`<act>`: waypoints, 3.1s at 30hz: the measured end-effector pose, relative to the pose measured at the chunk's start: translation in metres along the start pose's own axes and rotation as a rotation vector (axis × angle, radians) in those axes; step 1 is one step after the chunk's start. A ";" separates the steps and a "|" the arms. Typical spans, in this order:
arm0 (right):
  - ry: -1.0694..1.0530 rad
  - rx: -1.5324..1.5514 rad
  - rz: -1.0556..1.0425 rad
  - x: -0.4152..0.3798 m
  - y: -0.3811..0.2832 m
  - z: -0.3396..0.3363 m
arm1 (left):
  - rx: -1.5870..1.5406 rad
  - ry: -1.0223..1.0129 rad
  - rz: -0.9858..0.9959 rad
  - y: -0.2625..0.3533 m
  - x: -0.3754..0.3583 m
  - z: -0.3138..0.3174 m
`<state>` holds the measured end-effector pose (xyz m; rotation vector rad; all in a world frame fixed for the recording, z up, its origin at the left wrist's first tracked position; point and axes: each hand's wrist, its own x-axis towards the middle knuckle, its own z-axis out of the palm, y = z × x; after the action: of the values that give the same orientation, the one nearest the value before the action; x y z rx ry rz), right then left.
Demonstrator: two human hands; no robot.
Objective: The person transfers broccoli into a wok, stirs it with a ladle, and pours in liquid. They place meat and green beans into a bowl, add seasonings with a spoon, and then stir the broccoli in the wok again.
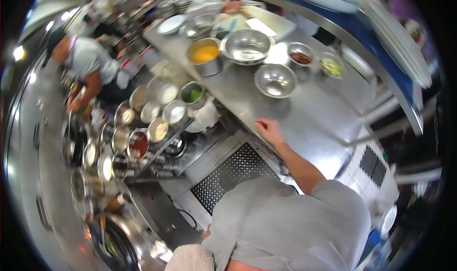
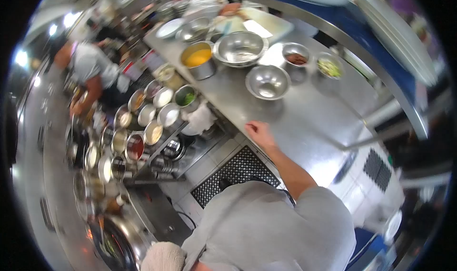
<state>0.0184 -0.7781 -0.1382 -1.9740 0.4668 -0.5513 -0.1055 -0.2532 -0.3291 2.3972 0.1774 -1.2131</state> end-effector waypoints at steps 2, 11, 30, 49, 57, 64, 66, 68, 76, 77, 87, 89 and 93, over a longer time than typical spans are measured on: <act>-0.029 0.048 -0.004 0.003 0.014 0.003 | -0.057 0.042 -0.011 0.007 -0.002 0.010; 0.887 0.576 0.409 0.074 0.083 -0.178 | -0.684 0.192 -0.223 0.007 0.011 -0.026; 0.913 0.803 0.529 0.193 0.197 -0.306 | -0.483 0.123 -0.167 -0.009 0.004 -0.007; 0.239 0.847 0.092 0.326 0.020 -0.205 | -0.705 -0.040 -0.201 0.001 0.120 -0.137; -0.236 1.199 0.400 0.431 -0.136 0.146 | -0.837 0.055 -0.192 0.004 0.129 -0.151; -0.158 0.912 0.526 0.481 -0.144 0.317 | -0.908 0.142 -0.224 -0.015 0.089 -0.117; -0.076 0.766 0.611 0.488 -0.141 0.335 | -0.942 0.167 -0.228 -0.019 0.076 -0.108; 0.015 0.748 0.613 0.500 -0.122 0.352 | -0.965 0.163 -0.266 -0.011 0.070 -0.107; -0.092 0.993 0.546 0.533 -0.083 0.362 | -0.976 0.142 -0.365 0.003 0.042 -0.091; -0.070 1.028 0.536 0.530 -0.086 0.356 | -0.988 0.146 -0.365 0.003 0.040 -0.088; -0.611 1.348 0.430 0.416 -0.268 0.213 | -1.127 0.205 -0.362 -0.012 0.095 -0.131; -0.823 1.256 0.150 0.364 -0.269 0.186 | -0.999 0.050 -0.334 -0.021 0.107 -0.135; -0.969 0.607 0.149 0.203 -0.256 0.153 | -0.476 -0.086 -0.145 -0.026 0.137 -0.118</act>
<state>0.2940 -0.6666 0.0658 -1.3778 -0.1616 0.3541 0.0562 -0.1894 -0.3854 1.9423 0.5551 -1.1765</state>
